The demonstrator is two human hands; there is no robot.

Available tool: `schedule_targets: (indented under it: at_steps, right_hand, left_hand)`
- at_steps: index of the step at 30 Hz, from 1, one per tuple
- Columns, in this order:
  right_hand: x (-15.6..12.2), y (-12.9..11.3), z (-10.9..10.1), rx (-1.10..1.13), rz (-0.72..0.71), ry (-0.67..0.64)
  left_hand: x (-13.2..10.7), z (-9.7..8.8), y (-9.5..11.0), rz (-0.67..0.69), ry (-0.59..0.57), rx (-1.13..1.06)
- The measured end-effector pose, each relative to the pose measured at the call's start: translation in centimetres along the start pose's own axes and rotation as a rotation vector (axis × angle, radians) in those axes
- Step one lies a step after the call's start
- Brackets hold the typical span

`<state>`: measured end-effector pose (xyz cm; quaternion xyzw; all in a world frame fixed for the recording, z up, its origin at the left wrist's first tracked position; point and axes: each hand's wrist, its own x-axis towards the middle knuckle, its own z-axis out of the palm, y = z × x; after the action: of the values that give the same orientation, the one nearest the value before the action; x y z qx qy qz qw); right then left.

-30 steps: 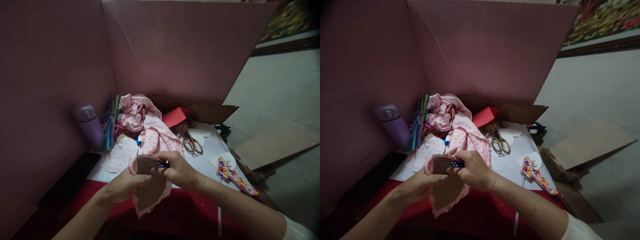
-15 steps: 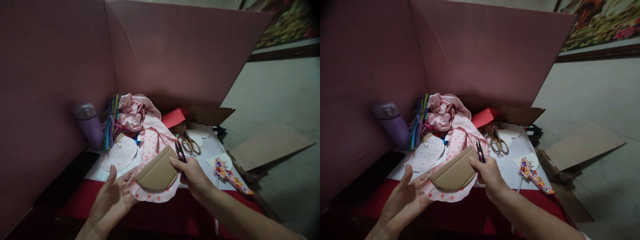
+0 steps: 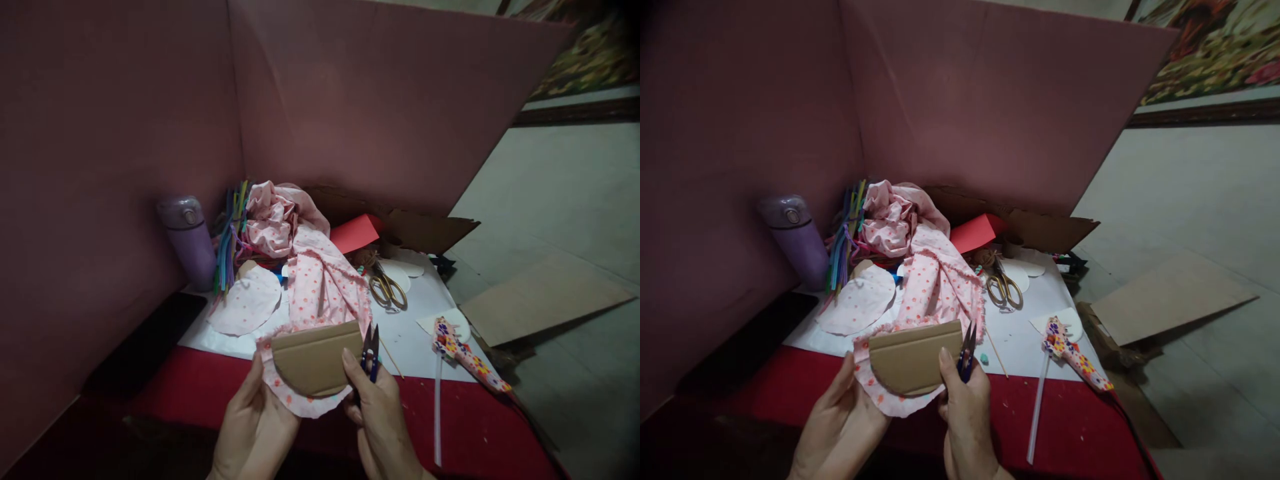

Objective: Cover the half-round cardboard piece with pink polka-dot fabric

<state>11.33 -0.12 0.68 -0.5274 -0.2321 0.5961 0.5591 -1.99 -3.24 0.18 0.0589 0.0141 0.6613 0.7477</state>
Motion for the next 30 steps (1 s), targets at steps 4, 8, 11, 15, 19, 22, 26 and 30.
schedule_targets:
  at_steps: [4, 8, 11, 15, 19, 22, 26, 30]
  right_hand:
    - [-0.4, 0.5, 0.3, 0.012, -0.017, -0.066]
    - [-0.4, 0.3, 0.5, 0.009, 0.012, -0.088]
    - [-0.2, 0.4, 0.6, 0.011, 0.029, -0.109]
    - [0.0, 0.6, 0.5, -0.015, 0.043, -0.157]
    - [0.2, 0.7, 0.3, -0.018, 0.055, -0.196]
    - [0.4, 0.5, 0.2, -0.021, 0.071, -0.198]
    - [0.6, 0.1, 0.0, -0.006, 0.077, -0.212]
    - [0.6, 0.1, -0.1, 0.029, 0.065, -0.186]
  left_hand:
    - [0.3, 0.2, 0.2, -0.018, 0.071, -0.004]
    - [0.5, 0.0, 0.7, -0.021, 0.139, 0.009]
    - [0.3, 0.0, 1.1, -0.014, 0.157, 0.025]
    - [0.3, -0.1, 1.5, 0.001, 0.15, 0.042]
    - [0.4, -0.2, 1.6, -0.035, 0.116, 0.045]
    - [0.4, -0.2, 1.5, -0.042, 0.16, 0.051]
    - [0.2, 0.3, 1.3, -0.008, 0.265, 0.102]
    - [0.3, 1.0, 1.2, 0.03, 0.447, 0.193]
